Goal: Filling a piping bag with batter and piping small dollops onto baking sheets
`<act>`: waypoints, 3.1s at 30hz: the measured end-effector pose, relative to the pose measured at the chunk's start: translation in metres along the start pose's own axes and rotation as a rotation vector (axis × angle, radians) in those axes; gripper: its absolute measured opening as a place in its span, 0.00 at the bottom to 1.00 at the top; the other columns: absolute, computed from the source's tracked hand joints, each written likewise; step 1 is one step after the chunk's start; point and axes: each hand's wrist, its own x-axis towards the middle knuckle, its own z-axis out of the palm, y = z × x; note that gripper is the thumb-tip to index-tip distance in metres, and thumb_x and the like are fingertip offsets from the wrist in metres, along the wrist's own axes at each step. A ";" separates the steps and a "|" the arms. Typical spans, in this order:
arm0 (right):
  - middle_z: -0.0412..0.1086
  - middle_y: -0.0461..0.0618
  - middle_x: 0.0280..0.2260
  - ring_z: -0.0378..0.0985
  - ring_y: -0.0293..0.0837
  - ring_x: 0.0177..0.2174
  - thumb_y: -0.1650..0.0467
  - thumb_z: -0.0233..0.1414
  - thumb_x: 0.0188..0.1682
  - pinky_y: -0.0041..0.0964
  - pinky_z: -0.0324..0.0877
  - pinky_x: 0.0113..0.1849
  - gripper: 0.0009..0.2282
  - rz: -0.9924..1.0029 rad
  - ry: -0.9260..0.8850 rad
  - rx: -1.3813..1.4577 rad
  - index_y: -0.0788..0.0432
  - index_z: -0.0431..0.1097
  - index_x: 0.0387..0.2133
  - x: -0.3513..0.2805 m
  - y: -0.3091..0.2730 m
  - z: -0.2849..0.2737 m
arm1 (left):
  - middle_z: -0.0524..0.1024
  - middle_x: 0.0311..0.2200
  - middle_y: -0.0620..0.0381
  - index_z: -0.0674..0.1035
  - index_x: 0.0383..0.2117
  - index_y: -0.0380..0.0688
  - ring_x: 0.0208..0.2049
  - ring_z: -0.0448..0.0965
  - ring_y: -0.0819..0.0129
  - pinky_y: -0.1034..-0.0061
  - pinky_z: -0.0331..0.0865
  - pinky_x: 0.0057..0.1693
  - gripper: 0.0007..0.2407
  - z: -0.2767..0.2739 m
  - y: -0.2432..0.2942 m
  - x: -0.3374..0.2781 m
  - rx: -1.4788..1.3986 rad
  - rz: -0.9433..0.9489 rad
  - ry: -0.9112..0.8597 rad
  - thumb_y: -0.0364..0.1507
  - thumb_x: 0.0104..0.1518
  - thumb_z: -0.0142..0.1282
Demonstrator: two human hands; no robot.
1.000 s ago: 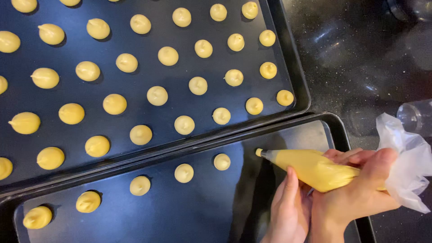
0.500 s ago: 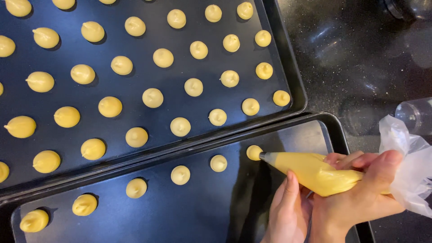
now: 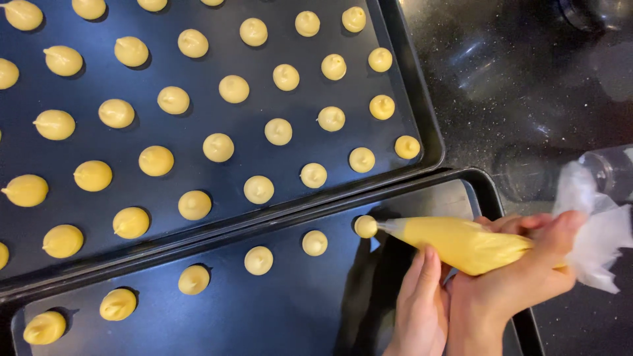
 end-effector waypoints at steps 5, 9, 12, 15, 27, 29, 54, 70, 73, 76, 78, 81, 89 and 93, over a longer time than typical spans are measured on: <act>0.53 0.38 0.15 0.60 0.34 0.18 0.50 0.56 0.36 0.35 0.68 0.31 0.18 0.098 -0.022 0.048 0.47 0.61 0.17 0.014 -0.008 -0.004 | 0.74 0.58 0.40 0.70 0.59 0.32 0.60 0.74 0.58 0.70 0.66 0.67 0.24 0.010 -0.002 0.000 0.078 -0.001 0.026 0.38 0.62 0.49; 0.53 0.30 0.16 0.58 0.31 0.23 0.49 0.59 0.32 0.31 0.68 0.37 0.17 0.121 -0.103 0.152 0.40 0.63 0.21 0.039 -0.019 -0.016 | 0.72 0.59 0.52 0.70 0.59 0.38 0.62 0.69 0.72 0.78 0.60 0.68 0.24 0.016 -0.007 0.004 0.443 0.037 -0.051 0.42 0.63 0.48; 0.62 0.34 0.21 0.74 0.36 0.30 0.58 0.53 0.43 0.30 0.70 0.38 0.09 0.052 -0.012 0.142 0.43 0.64 0.22 0.058 -0.015 -0.019 | 0.72 0.57 0.48 0.68 0.61 0.36 0.60 0.72 0.69 0.79 0.64 0.66 0.25 0.013 -0.028 0.015 0.228 -0.117 -0.057 0.42 0.63 0.47; 0.59 0.45 0.16 0.71 0.44 0.19 0.58 0.52 0.52 0.39 0.76 0.30 0.14 -0.231 -0.062 0.043 0.51 0.63 0.23 0.073 0.004 -0.025 | 0.75 0.57 0.39 0.72 0.57 0.32 0.58 0.76 0.58 0.70 0.69 0.66 0.22 -0.003 -0.053 0.030 -0.044 -0.119 0.102 0.36 0.63 0.47; 0.58 0.48 0.22 0.65 0.39 0.18 0.59 0.54 0.60 0.38 0.78 0.29 0.19 -0.344 -0.172 -0.110 0.56 0.58 0.25 0.078 0.013 -0.035 | 0.75 0.56 0.39 0.72 0.57 0.30 0.55 0.77 0.58 0.73 0.70 0.62 0.26 -0.017 -0.065 0.036 -0.063 -0.167 0.145 0.41 0.60 0.47; 0.57 0.48 0.20 0.63 0.38 0.17 0.63 0.53 0.61 0.38 0.73 0.27 0.17 -0.359 -0.163 -0.043 0.56 0.58 0.24 0.084 0.014 -0.037 | 0.75 0.58 0.39 0.72 0.59 0.30 0.58 0.76 0.56 0.71 0.70 0.63 0.26 -0.005 -0.058 0.032 -0.045 -0.208 0.141 0.41 0.60 0.47; 0.57 0.47 0.13 0.62 0.38 0.15 0.54 0.55 0.47 0.37 0.72 0.28 0.18 -0.092 -0.040 0.034 0.54 0.61 0.22 0.092 0.002 -0.014 | 0.71 0.61 0.41 0.68 0.59 0.33 0.63 0.70 0.59 0.71 0.63 0.70 0.24 0.016 -0.063 0.041 0.073 -0.060 -0.027 0.41 0.63 0.46; 0.60 0.49 0.15 0.69 0.44 0.17 0.60 0.51 0.60 0.40 0.76 0.29 0.15 -0.376 -0.096 -0.028 0.56 0.62 0.30 0.140 0.001 -0.032 | 0.75 0.58 0.44 0.72 0.59 0.34 0.58 0.75 0.64 0.76 0.68 0.65 0.23 0.013 -0.113 0.067 0.002 -0.184 0.119 0.39 0.64 0.44; 0.60 0.54 0.15 0.66 0.45 0.15 0.63 0.50 0.63 0.41 0.77 0.27 0.16 -0.427 -0.138 -0.047 0.58 0.61 0.28 0.148 0.011 -0.036 | 0.76 0.57 0.44 0.72 0.58 0.33 0.56 0.76 0.63 0.76 0.69 0.62 0.24 0.004 -0.118 0.071 -0.011 -0.195 0.169 0.40 0.63 0.45; 0.61 0.55 0.16 0.65 0.44 0.15 0.64 0.50 0.64 0.41 0.77 0.27 0.16 -0.450 -0.151 -0.068 0.59 0.60 0.28 0.149 0.012 -0.037 | 0.76 0.56 0.45 0.73 0.58 0.33 0.55 0.76 0.64 0.77 0.69 0.61 0.25 0.002 -0.117 0.072 -0.001 -0.222 0.192 0.41 0.62 0.46; 0.60 0.55 0.16 0.65 0.43 0.14 0.65 0.49 0.65 0.40 0.77 0.26 0.15 -0.459 -0.145 -0.087 0.59 0.59 0.29 0.150 0.009 -0.036 | 0.76 0.56 0.45 0.73 0.58 0.33 0.55 0.76 0.64 0.78 0.69 0.61 0.25 0.002 -0.119 0.072 0.005 -0.227 0.177 0.42 0.61 0.46; 0.59 0.54 0.15 0.63 0.41 0.13 0.65 0.50 0.64 0.39 0.75 0.24 0.15 -0.403 -0.096 -0.045 0.59 0.59 0.28 0.151 0.006 -0.037 | 0.76 0.57 0.44 0.73 0.58 0.32 0.56 0.76 0.64 0.78 0.69 0.62 0.25 0.000 -0.123 0.071 0.003 -0.223 0.150 0.42 0.62 0.45; 0.59 0.52 0.17 0.62 0.39 0.14 0.62 0.53 0.62 0.37 0.72 0.25 0.16 -0.374 -0.110 -0.020 0.58 0.60 0.28 0.153 0.002 -0.041 | 0.76 0.56 0.45 0.73 0.58 0.32 0.54 0.76 0.66 0.81 0.70 0.59 0.25 0.001 -0.125 0.068 0.014 -0.218 0.145 0.41 0.63 0.45; 0.59 0.53 0.15 0.63 0.40 0.14 0.61 0.51 0.62 0.38 0.75 0.24 0.17 -0.395 -0.090 -0.056 0.58 0.61 0.26 0.152 0.003 -0.036 | 0.73 0.59 0.44 0.71 0.59 0.33 0.59 0.73 0.63 0.76 0.67 0.66 0.25 0.009 -0.118 0.067 0.033 -0.187 0.062 0.41 0.63 0.44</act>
